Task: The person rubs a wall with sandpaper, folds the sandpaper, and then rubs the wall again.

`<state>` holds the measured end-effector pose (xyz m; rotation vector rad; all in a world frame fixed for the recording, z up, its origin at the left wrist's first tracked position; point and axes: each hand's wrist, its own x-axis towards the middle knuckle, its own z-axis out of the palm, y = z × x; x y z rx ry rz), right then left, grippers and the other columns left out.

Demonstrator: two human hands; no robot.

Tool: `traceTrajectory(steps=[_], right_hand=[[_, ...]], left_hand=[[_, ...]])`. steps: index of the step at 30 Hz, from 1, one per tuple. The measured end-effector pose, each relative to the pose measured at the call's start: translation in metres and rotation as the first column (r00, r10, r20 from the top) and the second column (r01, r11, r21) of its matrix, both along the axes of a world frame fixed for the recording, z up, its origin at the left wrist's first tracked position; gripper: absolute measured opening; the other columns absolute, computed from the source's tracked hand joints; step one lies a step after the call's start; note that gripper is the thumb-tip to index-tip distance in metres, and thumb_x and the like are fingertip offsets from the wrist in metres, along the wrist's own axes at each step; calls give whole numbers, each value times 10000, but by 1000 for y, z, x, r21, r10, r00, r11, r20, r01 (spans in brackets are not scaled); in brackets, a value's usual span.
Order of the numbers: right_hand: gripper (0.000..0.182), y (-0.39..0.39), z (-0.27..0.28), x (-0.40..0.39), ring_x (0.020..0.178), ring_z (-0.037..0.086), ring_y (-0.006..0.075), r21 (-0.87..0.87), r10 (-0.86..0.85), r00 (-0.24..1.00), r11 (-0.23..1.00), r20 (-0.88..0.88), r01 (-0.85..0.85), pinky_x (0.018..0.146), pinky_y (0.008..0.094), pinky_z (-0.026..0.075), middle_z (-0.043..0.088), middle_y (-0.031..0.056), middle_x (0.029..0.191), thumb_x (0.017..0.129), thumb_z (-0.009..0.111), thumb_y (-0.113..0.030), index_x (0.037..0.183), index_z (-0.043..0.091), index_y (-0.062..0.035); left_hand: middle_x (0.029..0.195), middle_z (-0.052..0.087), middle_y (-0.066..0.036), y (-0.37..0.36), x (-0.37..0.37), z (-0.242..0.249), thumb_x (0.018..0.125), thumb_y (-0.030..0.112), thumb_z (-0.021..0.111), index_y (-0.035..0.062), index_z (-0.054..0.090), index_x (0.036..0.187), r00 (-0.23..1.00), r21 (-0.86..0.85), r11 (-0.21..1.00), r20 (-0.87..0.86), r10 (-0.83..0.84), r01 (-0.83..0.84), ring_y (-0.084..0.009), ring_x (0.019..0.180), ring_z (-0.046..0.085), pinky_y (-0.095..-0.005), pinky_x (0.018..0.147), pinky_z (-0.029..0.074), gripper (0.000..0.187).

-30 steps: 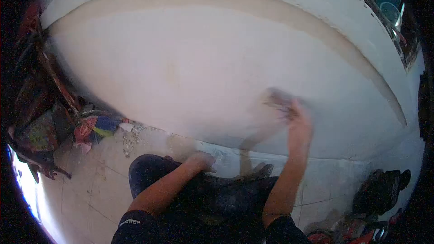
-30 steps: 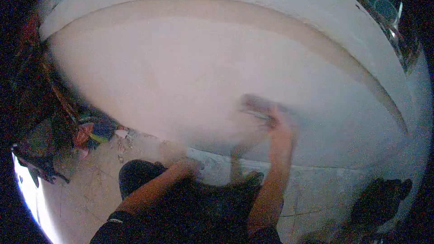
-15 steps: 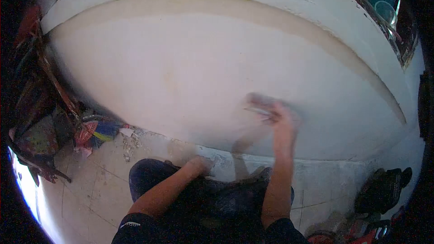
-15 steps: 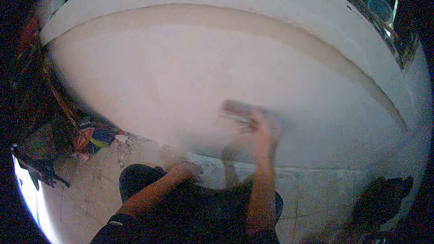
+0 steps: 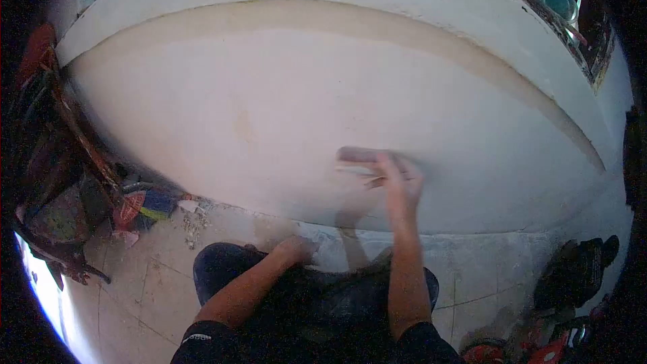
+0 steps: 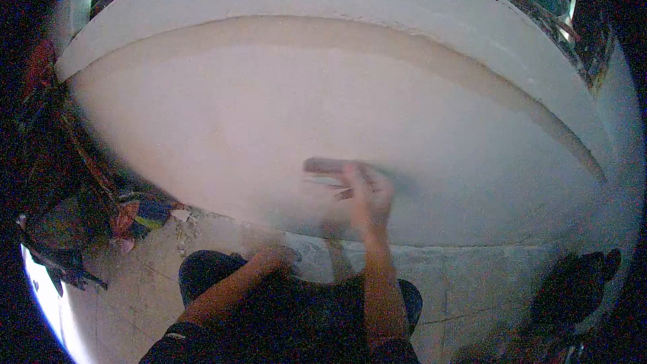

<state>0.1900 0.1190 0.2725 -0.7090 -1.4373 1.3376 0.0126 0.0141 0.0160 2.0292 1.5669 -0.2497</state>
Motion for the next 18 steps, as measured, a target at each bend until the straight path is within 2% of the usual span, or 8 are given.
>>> traceTrajectory(steps=[2,4,7,9,11,13,16,18], right_hand=[[263,20,0,36,791,735,204,-45,-213,964,977,-157,208,593,326,571,741,124,979,964,651,-224,1050,710,18],[303,24,22,60,841,737,223,-91,-291,899,957,-328,277,612,329,572,737,141,1006,972,632,-255,1090,696,16],[335,21,30,64,881,735,242,-117,-231,912,972,-339,202,631,331,573,731,151,1026,972,623,-284,1117,685,12],[346,18,12,43,850,738,249,-112,-212,970,974,-117,199,606,330,573,729,152,1039,980,628,-290,1121,687,20],[382,-1,7,7,811,735,246,-172,-39,999,984,20,42,577,334,572,726,149,1017,981,644,-311,1131,686,37],[402,-5,-9,-21,781,731,244,-217,173,984,962,30,-163,549,331,569,723,147,989,979,659,-328,1118,694,47],[326,3,-11,-11,681,712,240,-147,54,998,987,-23,-57,514,318,544,713,167,924,953,671,-277,1041,704,35],[319,19,-8,23,754,725,245,-138,-148,989,980,-29,143,595,323,555,720,158,910,960,642,-268,1048,701,33]], left_hand=[[1226,679,-187,2,0,-14,907,481,659,58,431,1457,1000,-3,1000,-21,3,-3,-384,1126,651,-490,936,542,730],[1209,687,-185,13,1,-40,908,483,655,59,471,1430,999,3,1000,-40,10,-10,-383,1115,656,-490,927,546,697],[1230,680,-180,22,2,-50,893,511,664,55,564,1350,998,-88,995,-44,34,-38,-372,1127,654,-494,945,536,654],[1230,680,-181,18,2,-36,880,519,675,49,632,1271,999,-126,992,-48,-18,12,-365,1136,651,-497,958,528,612],[1234,678,-180,14,5,-9,879,516,676,49,641,1259,997,-154,988,-70,-29,18,-364,1138,650,-498,967,523,604],[1238,677,-179,13,5,-6,877,514,676,49,650,1248,994,-192,981,-98,-47,27,-363,1141,649,-498,975,518,595],[1241,677,-176,15,-6,-10,878,518,675,46,668,1219,999,-131,990,-11,-52,50,-365,1141,647,-495,984,511,583],[1239,678,-177,11,-2,-13,875,524,674,45,672,1210,998,-126,991,-26,-52,48,-365,1145,646,-493,988,509,585]])
